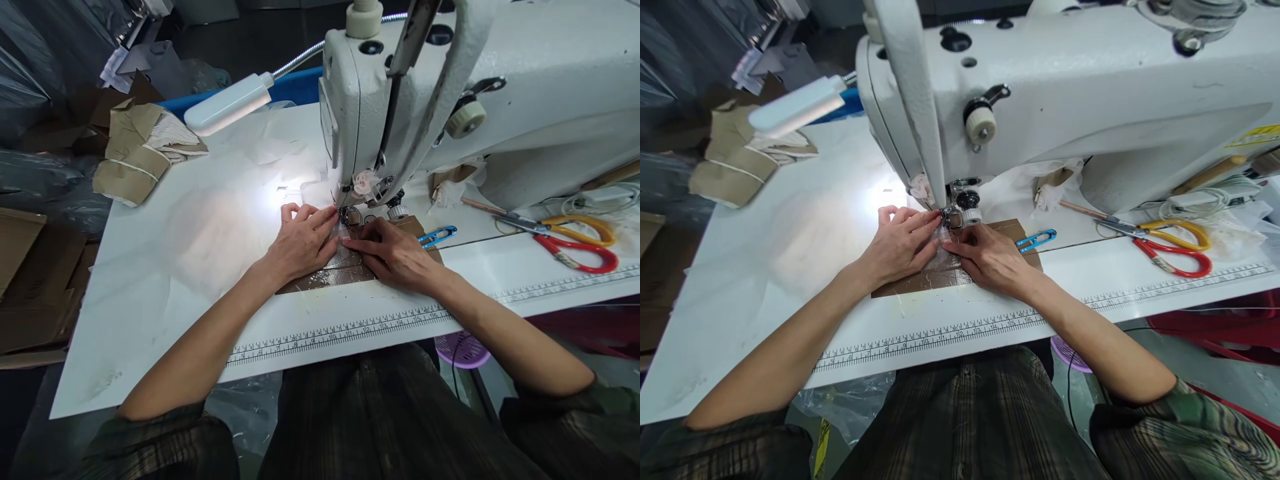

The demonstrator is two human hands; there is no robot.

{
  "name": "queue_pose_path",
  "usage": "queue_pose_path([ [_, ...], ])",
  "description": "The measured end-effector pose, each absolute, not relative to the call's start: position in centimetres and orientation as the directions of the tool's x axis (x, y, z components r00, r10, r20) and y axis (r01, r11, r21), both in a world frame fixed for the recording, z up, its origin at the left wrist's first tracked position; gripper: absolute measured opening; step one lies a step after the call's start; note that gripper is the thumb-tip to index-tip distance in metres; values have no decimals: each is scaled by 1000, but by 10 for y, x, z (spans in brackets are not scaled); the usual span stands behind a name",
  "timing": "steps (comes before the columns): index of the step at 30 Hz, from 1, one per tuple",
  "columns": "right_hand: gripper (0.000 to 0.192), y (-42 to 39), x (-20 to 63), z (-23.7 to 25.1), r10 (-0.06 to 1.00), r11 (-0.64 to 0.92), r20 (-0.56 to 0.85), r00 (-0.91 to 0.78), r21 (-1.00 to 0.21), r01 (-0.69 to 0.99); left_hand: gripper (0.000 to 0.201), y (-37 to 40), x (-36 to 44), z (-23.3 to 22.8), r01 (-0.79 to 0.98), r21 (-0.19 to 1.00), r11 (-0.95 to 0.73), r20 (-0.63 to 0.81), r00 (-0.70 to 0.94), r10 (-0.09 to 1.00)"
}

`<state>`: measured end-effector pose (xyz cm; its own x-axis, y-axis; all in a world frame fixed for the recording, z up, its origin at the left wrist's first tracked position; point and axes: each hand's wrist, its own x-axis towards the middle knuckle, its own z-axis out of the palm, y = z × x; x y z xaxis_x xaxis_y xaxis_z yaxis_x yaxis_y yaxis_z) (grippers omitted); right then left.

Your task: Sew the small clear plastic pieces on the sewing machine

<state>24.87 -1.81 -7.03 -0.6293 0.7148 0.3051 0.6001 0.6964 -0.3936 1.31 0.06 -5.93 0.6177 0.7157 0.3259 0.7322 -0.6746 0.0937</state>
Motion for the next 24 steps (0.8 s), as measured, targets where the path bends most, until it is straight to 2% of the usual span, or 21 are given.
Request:
queue_pose_path([
  [10,36,-18,247,-71,722,690,329,-609,-415,593,36,-1,14,-61,735,81,-673,348,612,710],
  [18,36,-18,247,-72,739,670,332,-586,-448,591,41,-9,18,-56,789,62,-611,329,562,759],
  [21,36,-19,247,-71,746,662,319,-585,-451,599,35,-7,14,-54,775,80,-627,431,540,722],
  [24,37,-19,246,-71,745,662,320,-585,-458,594,20,-4,10,-50,680,103,-726,501,595,629],
])
